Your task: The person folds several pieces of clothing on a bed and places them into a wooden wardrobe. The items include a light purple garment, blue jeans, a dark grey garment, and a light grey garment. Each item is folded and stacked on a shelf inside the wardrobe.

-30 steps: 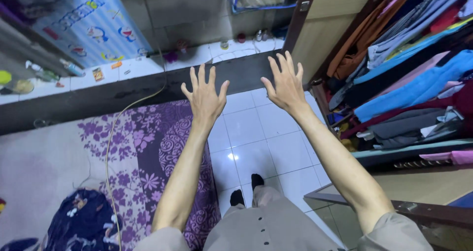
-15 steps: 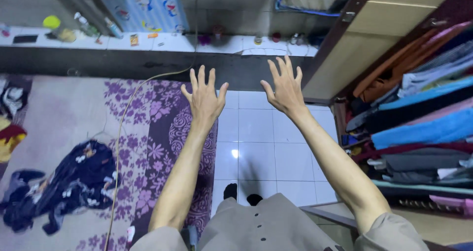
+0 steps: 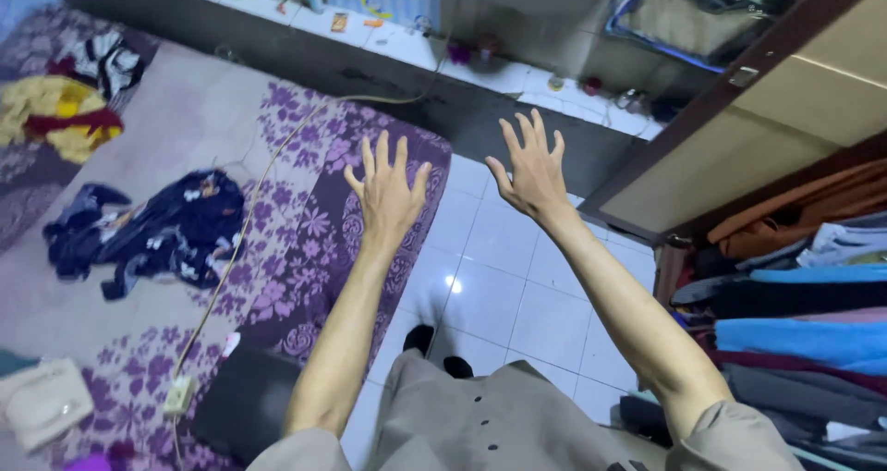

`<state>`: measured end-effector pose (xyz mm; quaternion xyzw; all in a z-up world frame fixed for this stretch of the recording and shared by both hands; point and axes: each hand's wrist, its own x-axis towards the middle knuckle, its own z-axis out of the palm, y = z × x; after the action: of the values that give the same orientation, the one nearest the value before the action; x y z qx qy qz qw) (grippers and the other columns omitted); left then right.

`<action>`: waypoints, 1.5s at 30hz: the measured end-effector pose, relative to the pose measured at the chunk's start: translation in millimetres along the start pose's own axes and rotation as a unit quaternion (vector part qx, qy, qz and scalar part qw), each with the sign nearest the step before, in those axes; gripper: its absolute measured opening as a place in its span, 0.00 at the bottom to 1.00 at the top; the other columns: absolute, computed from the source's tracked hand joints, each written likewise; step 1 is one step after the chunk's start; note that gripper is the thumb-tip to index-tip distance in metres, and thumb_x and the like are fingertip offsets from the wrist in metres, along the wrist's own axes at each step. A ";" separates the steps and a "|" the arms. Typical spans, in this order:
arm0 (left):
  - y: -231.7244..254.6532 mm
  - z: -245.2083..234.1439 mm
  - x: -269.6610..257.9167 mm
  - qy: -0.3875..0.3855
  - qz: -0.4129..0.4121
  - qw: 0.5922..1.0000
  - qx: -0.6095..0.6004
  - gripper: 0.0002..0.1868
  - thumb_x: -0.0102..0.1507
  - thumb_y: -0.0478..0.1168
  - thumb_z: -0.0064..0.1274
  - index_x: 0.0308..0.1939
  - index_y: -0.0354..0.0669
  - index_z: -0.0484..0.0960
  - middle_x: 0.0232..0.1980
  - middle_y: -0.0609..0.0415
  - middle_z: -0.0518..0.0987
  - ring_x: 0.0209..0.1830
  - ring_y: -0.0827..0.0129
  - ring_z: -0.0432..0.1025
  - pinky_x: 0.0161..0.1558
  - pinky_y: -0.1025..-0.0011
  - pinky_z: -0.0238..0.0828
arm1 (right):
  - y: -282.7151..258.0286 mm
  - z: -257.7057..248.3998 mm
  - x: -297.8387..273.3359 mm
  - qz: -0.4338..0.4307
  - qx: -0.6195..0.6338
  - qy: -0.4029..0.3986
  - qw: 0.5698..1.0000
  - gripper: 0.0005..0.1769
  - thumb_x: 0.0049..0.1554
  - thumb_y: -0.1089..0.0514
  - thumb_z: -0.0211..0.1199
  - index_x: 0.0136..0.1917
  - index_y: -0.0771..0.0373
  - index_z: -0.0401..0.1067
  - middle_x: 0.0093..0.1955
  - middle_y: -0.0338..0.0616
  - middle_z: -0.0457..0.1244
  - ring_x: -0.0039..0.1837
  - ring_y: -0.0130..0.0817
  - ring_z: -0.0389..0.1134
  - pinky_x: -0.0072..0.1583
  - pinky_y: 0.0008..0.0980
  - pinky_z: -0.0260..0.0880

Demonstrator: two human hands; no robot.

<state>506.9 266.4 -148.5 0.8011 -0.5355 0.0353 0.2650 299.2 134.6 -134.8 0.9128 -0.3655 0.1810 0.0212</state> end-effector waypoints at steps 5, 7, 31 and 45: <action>-6.0 -6.7 -21.4 0.015 -0.056 0.998 0.015 0.31 0.70 0.59 0.42 0.70 0.46 0.71 0.76 0.42 0.62 0.79 0.42 0.50 0.63 0.27 0.44 | -11.4 6.8 6.2 -0.047 0.028 -0.012 0.998 0.35 0.68 0.37 0.47 0.78 0.61 0.57 0.75 0.62 0.53 0.82 0.60 0.44 0.70 0.73 0.47; -11.8 -10.0 -35.8 0.019 -0.080 0.996 0.026 0.31 0.69 0.59 0.43 0.71 0.46 0.70 0.76 0.42 0.62 0.79 0.42 0.50 0.63 0.27 0.44 | -21.1 11.9 6.0 -0.068 0.041 -0.021 0.997 0.35 0.68 0.37 0.47 0.78 0.61 0.57 0.76 0.62 0.53 0.82 0.60 0.44 0.70 0.74 0.47; -59.6 -72.3 -150.3 0.054 -0.255 0.963 0.071 0.32 0.71 0.60 0.40 0.72 0.47 0.67 0.77 0.43 0.60 0.80 0.43 0.47 0.64 0.27 0.45 | -128.0 40.2 -0.1 -0.248 0.086 -0.047 0.964 0.34 0.67 0.37 0.46 0.78 0.57 0.58 0.78 0.58 0.51 0.83 0.57 0.43 0.71 0.70 0.47; -89.5 -112.0 -233.4 0.090 -0.316 0.938 0.111 0.31 0.70 0.60 0.41 0.72 0.47 0.68 0.77 0.42 0.61 0.80 0.44 0.48 0.64 0.30 0.43 | -211.7 42.1 -28.6 -0.308 0.141 -0.079 0.938 0.32 0.67 0.40 0.48 0.78 0.58 0.57 0.78 0.59 0.50 0.83 0.59 0.42 0.70 0.73 0.46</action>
<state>511.9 539.7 -166.6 0.9468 -0.2212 0.0805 0.2193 436.2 301.2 -164.2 0.9856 -0.0382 0.1428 -0.0818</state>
